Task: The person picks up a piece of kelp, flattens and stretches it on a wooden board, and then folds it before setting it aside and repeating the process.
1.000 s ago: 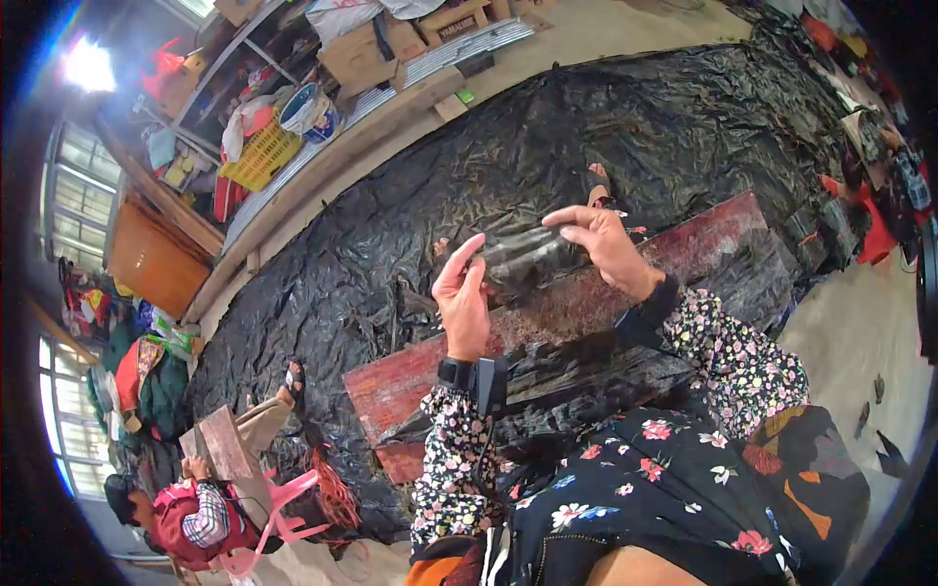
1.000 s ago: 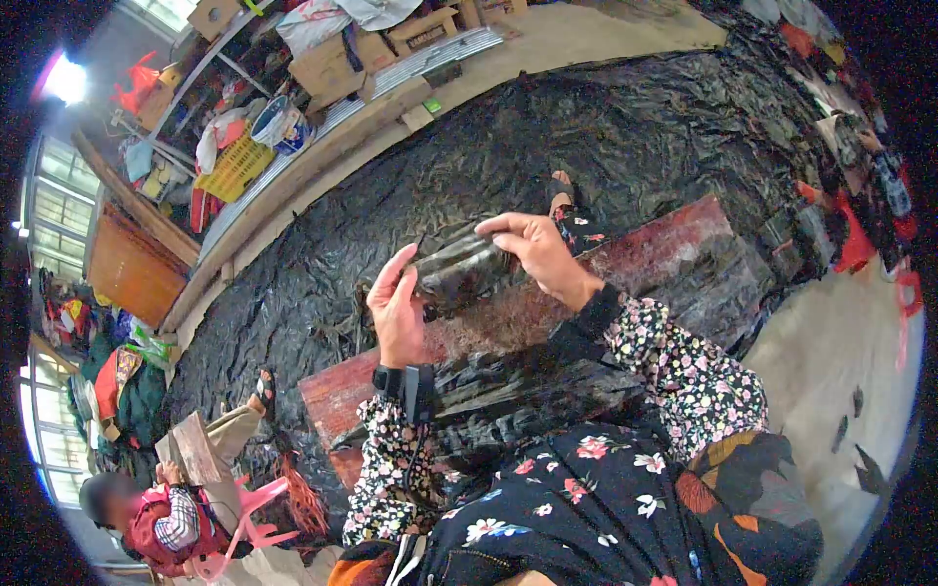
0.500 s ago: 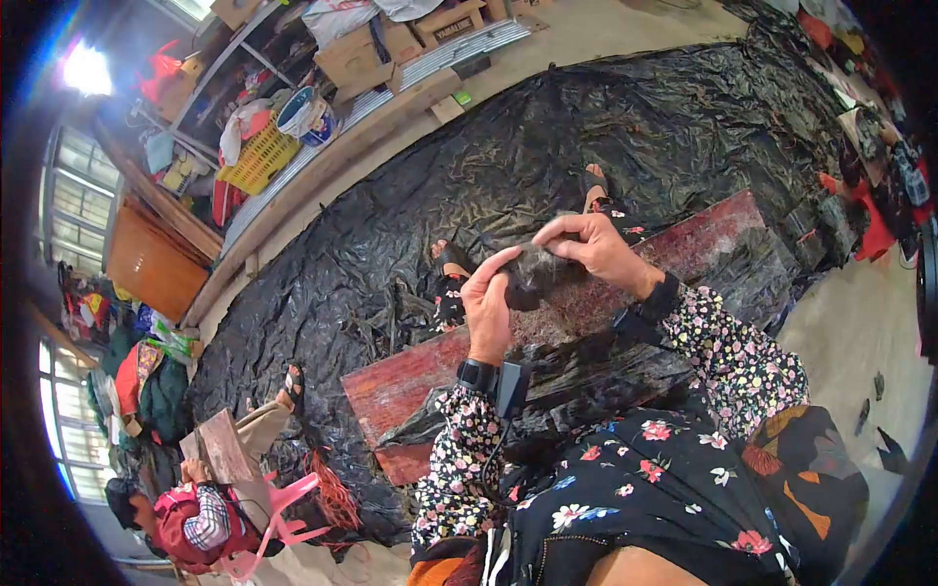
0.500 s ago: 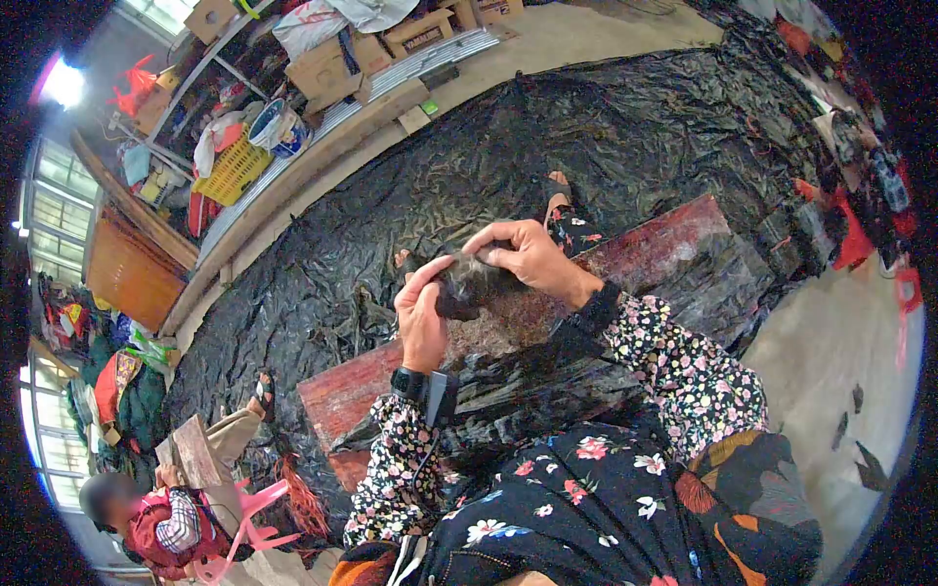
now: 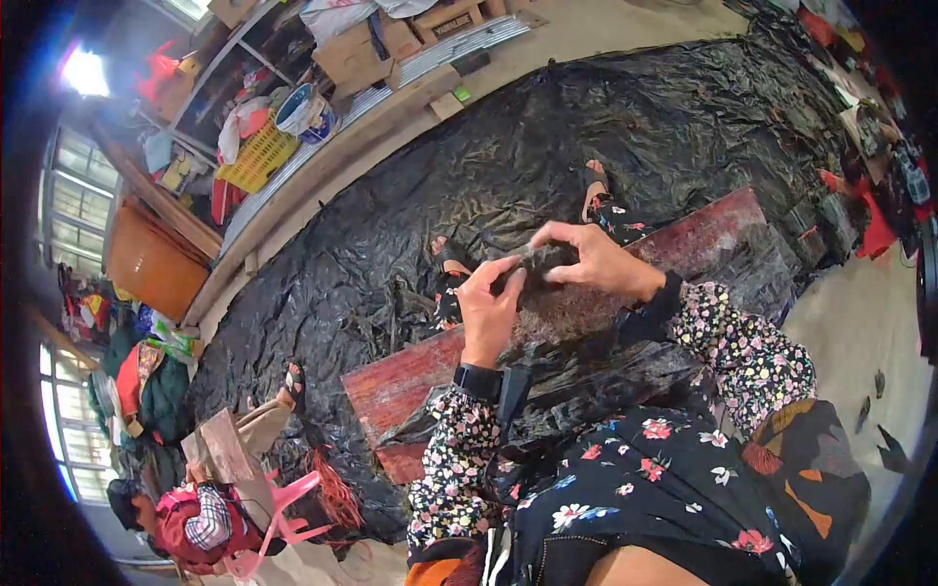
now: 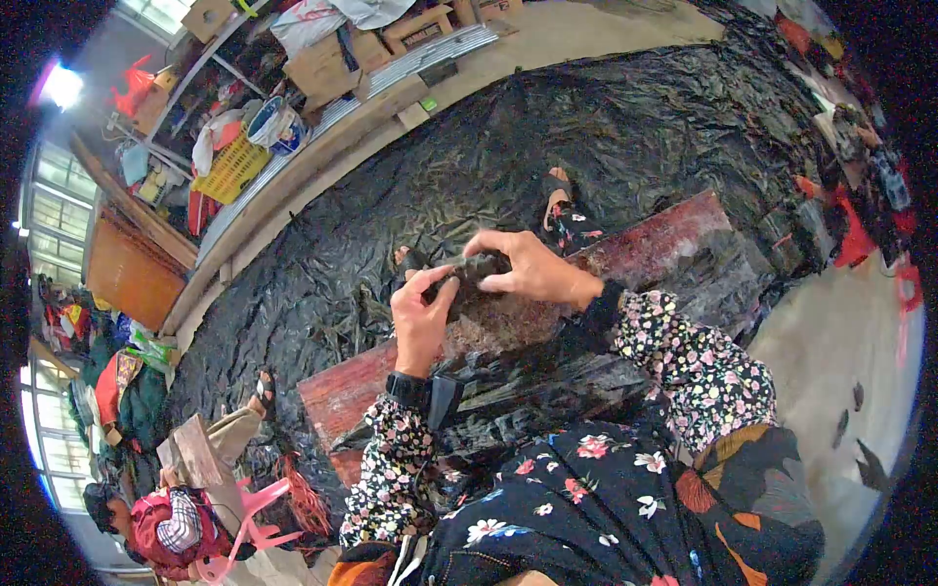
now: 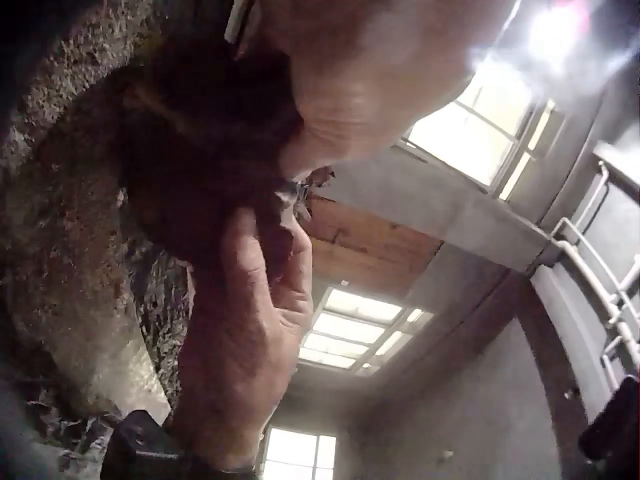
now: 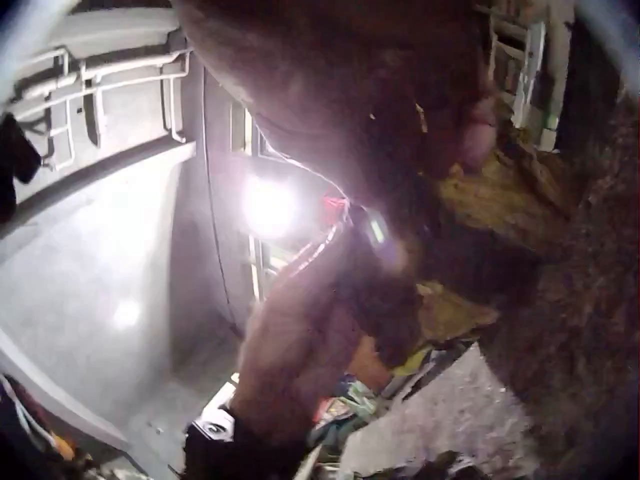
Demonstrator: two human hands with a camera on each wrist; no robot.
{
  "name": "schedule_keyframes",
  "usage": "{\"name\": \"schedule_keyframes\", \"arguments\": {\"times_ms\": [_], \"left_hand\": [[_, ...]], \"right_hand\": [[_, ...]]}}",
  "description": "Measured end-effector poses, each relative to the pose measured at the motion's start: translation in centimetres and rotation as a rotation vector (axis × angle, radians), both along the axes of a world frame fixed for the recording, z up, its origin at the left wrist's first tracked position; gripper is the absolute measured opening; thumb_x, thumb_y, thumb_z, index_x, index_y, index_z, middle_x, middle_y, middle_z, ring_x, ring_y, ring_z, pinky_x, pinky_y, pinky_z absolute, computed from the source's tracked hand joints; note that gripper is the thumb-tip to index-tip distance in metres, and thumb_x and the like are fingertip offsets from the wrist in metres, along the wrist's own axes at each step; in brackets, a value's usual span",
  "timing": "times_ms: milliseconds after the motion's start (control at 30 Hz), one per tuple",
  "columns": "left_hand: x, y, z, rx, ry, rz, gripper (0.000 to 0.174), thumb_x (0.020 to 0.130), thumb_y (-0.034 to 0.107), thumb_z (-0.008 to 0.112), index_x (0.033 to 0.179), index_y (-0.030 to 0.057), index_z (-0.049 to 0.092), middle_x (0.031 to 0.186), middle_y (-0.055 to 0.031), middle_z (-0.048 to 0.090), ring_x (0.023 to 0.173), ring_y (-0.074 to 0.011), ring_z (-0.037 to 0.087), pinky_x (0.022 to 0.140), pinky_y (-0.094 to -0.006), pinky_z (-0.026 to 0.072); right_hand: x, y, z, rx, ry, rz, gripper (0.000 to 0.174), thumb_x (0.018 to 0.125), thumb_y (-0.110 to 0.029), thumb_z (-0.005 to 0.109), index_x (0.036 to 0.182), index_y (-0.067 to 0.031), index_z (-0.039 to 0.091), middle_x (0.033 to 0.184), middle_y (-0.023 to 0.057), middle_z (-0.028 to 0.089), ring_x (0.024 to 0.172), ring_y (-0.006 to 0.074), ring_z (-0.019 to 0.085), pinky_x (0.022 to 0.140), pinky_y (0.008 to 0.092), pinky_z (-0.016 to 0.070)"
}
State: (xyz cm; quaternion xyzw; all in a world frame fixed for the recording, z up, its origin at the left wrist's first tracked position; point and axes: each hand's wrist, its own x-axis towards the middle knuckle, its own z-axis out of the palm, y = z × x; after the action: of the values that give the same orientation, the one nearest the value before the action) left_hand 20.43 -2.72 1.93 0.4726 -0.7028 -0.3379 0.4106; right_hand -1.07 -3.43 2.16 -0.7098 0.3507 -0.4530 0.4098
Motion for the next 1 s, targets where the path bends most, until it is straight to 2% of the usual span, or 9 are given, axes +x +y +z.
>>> {"name": "schedule_keyframes", "arguments": {"times_ms": [100,200,267,333,467,533,600,767,1000], "left_hand": [[-0.7,-0.2,0.6,-0.046,-0.045,0.085,0.013,0.091,0.011,0.07,0.087,-0.001,0.07,0.071,-0.0021,0.062,0.065,-0.0084,0.051,0.061,-0.0282,0.0421],[-0.5,-1.5,-1.4,-0.002,0.015,0.108,0.027,0.095,0.019,0.066,0.074,0.0023,0.063,0.058,0.0036,0.048,0.056,-0.0065,0.041,0.053,-0.0285,0.0353],[-1.4,-2.2,0.1,0.366,0.479,0.015,0.014,0.096,0.016,0.064,0.088,0.0041,0.066,0.069,0.0074,0.051,0.064,-0.005,0.045,0.057,-0.0247,0.0376],[-1.6,0.5,2.6,0.381,0.532,-0.089,0.054,0.089,0.003,0.067,0.138,0.0032,0.046,0.114,-0.0005,0.057,0.099,-0.0077,0.056,0.085,-0.023,0.0469],[-0.7,0.4,-0.4,0.088,0.223,-0.181,0.076,0.087,-0.003,0.064,0.154,0.003,0.028,0.139,-0.0112,0.051,0.125,-0.0193,0.053,0.104,-0.0323,0.0437],[-1.3,0.1,-0.5,0.139,0.605,0.042,0.075,0.089,-0.008,0.058,0.155,0.0026,0.025,0.146,-0.0125,0.044,0.124,-0.0192,0.053,0.106,-0.0328,0.0423],[-1.3,-0.5,-0.4,0.157,0.685,0.033,0.074,0.09,-0.011,0.054,0.156,0.0022,0.023,0.154,-0.0133,0.036,0.125,-0.0187,0.053,0.106,-0.0299,0.0419],[-1.4,-0.9,0.6,-0.013,0.212,0.028,0.05,0.094,-0.002,0.059,0.143,0.0055,0.051,0.137,-0.004,0.058,0.077,-0.0017,0.048,0.068,-0.0183,0.041],[-0.2,-0.9,-2.2,0.327,0.42,0.15,0.031,0.096,0.008,0.064,0.125,-0.0003,0.065,0.105,0.0001,0.066,0.084,-0.0049,0.059,0.074,-0.0198,0.0478]], "right_hand": [[-0.2,-0.3,-0.3,0.208,0.014,-0.012,0.014,0.091,-0.012,0.069,0.086,0.0005,0.068,0.072,-0.0031,0.065,0.071,0.0052,0.058,0.065,0.026,0.0456],[0.7,-1.2,-0.8,0.653,-0.383,0.029,0.023,0.097,-0.019,0.065,0.093,0.0022,0.073,0.087,0.0032,0.074,0.073,0.0086,0.064,0.068,0.0257,0.0503],[1.2,-1.9,-0.4,0.781,-0.547,-0.024,0.022,0.097,-0.019,0.064,0.095,0.0015,0.072,0.087,0.0036,0.074,0.074,0.0103,0.066,0.068,0.0268,0.0524],[1.2,-2.7,0.3,0.929,-0.774,-0.021,0.022,0.098,-0.019,0.062,0.097,0.001,0.07,0.088,0.0038,0.073,0.074,0.015,0.07,0.07,0.0307,0.0571],[0.7,-2.9,0.7,0.909,-0.706,0.088,0.027,0.097,-0.021,0.066,0.113,0.0015,0.065,0.096,0.0058,0.071,0.083,0.0146,0.069,0.075,0.0307,0.0567],[1.0,-2.2,0.5,0.315,-0.372,0.02,0.051,0.094,-0.019,0.071,0.137,-0.0029,0.05,0.1,0.0047,0.068,0.09,0.0116,0.064,0.08,0.029,0.0528],[1.1,-0.7,0.6,0.328,-0.256,0.045,0.078,0.09,-0.009,0.07,0.154,-0.0136,0.026,0.102,0.0001,0.062,0.086,0.0062,0.053,0.076,0.0254,0.0453],[1.7,0.2,0.4,0.117,-0.042,-0.179,0.034,0.087,-0.006,0.07,0.12,-0.0053,0.063,0.084,0.001,0.065,0.075,0.0078,0.057,0.063,0.0301,0.0459],[1.8,-1.3,-1.9,0.245,-0.092,-0.26,0.014,0.09,-0.011,0.069,0.083,0.0006,0.065,0.065,-0.0025,0.058,0.06,0.0045,0.048,0.054,0.0283,0.0395]]}}
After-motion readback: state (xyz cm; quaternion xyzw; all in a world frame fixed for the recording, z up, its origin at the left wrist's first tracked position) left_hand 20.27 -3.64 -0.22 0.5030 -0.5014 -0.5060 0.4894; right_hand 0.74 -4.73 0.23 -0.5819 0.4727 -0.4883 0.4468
